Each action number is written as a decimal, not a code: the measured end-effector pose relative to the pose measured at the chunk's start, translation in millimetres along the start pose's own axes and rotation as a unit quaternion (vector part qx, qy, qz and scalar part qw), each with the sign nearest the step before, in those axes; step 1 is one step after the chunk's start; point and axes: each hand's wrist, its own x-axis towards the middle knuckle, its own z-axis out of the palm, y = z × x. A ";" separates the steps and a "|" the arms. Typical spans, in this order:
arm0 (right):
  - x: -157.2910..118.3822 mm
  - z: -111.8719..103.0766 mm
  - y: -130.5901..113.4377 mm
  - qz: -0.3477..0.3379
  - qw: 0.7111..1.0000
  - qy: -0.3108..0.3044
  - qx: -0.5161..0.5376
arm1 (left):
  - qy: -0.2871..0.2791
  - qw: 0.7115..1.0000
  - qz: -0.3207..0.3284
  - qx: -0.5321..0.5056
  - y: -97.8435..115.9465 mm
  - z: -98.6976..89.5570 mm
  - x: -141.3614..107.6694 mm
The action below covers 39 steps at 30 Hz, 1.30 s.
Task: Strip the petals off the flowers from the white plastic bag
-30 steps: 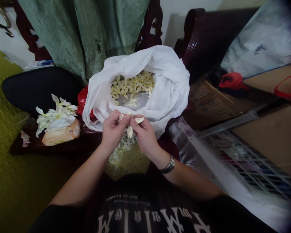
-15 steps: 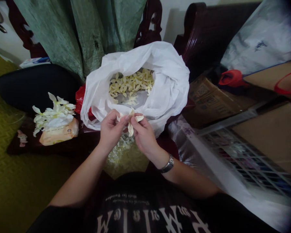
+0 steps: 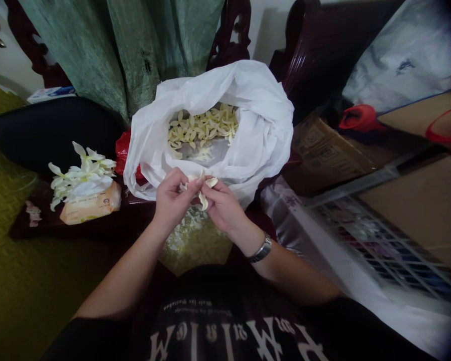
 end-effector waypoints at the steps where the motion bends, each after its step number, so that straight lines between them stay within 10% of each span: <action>1: 0.2 -0.3 0.0 -0.004 1.000 0.008 0.002 | -0.003 1.000 0.006 0.005 0.2 -0.5 0.6; 23: 0.1 2.3 3.3 -0.049 0.998 0.039 -0.014 | -0.013 1.000 0.018 0.000 3.2 0.5 3.3; 39: 2.8 3.1 -1.8 -0.028 0.997 0.021 0.070 | 0.004 0.972 -0.152 -0.181 -3.0 5.4 -0.9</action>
